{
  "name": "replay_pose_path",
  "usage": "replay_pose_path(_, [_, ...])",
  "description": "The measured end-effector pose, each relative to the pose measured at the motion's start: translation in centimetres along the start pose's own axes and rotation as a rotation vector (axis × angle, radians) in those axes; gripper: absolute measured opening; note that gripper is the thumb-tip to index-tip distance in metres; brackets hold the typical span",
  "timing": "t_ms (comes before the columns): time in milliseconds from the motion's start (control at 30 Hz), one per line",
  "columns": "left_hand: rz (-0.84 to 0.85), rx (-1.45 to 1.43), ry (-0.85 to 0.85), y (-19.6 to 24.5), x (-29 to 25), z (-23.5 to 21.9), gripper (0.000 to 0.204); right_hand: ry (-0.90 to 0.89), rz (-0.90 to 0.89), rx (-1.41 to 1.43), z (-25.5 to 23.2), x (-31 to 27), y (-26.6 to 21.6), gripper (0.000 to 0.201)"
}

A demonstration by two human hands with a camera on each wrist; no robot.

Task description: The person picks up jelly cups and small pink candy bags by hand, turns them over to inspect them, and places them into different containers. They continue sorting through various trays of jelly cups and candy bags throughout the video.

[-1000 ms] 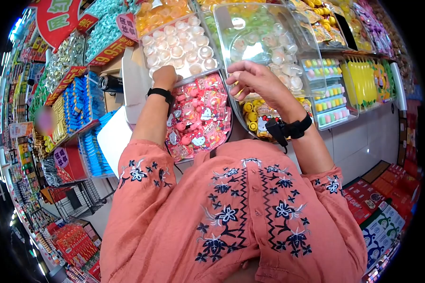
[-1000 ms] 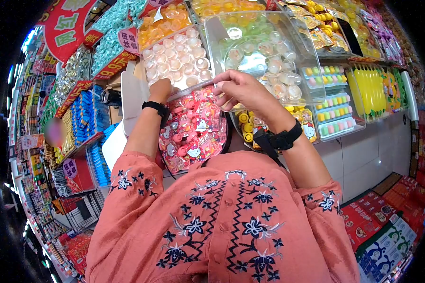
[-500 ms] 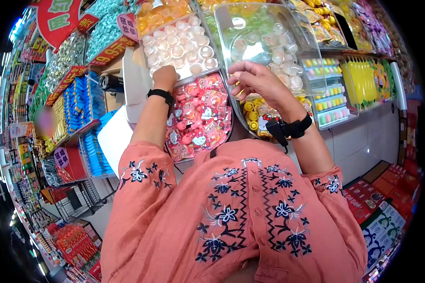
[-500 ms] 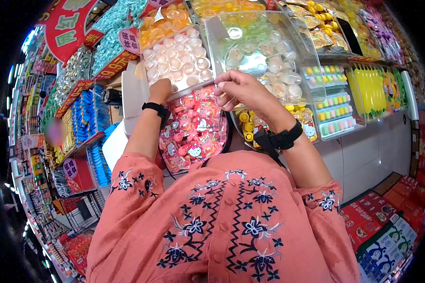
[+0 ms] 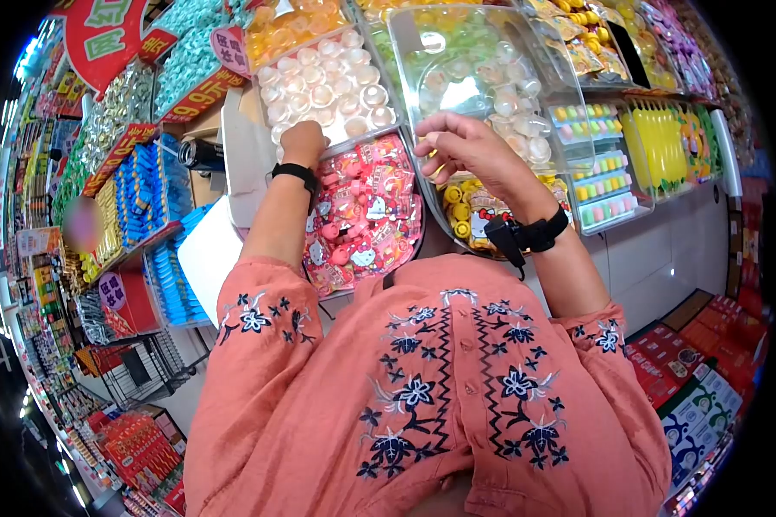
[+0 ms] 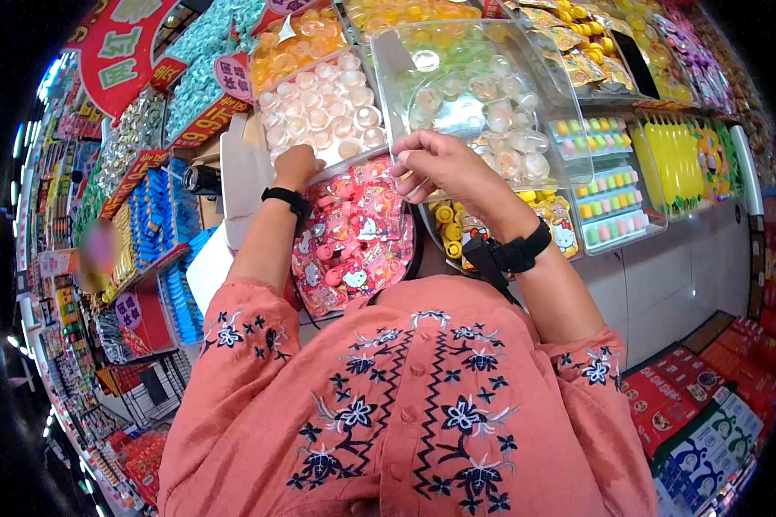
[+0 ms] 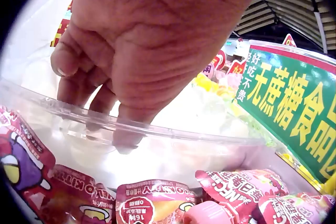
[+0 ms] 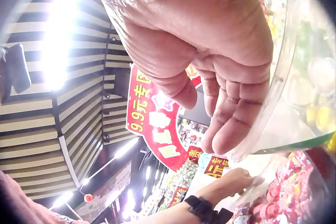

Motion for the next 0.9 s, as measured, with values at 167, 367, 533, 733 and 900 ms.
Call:
replay_pose_path(167, [-0.007,0.019,0.019,-0.1,0.1,0.2,0.029,0.000,0.008,0.017,-0.4,0.2,0.3,0.035])
replay_pose_path(367, [0.017,-0.028,0.017,-0.3,-0.4,-0.4,0.034,0.021,-0.012,-0.001,-1.1,0.1,-0.1,0.035])
replay_pose_path(533, [0.027,-0.058,0.010,-0.8,-0.5,-0.1,0.042,0.087,-0.041,-0.015,-2.4,-0.3,-1.2,0.034])
replay_pose_path(733, [-0.013,-0.146,0.165,-0.1,-3.5,-3.3,0.038,0.152,-0.062,-0.032,-4.8,-1.0,-1.8,0.032])
replay_pose_path(900, [-0.028,-0.491,0.265,1.1,-6.8,-6.1,0.045,0.284,-0.061,-0.140,-8.6,-1.2,-1.7,0.036])
Point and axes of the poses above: each hand's wrist, its own x-axis towards the middle knuckle, its own z-axis out of the palm, y = z × x, the point moved 1 cm from there along x, towards the middle knuckle, and after that the axes turned 6 degrees about z, right-handed, at the moved point
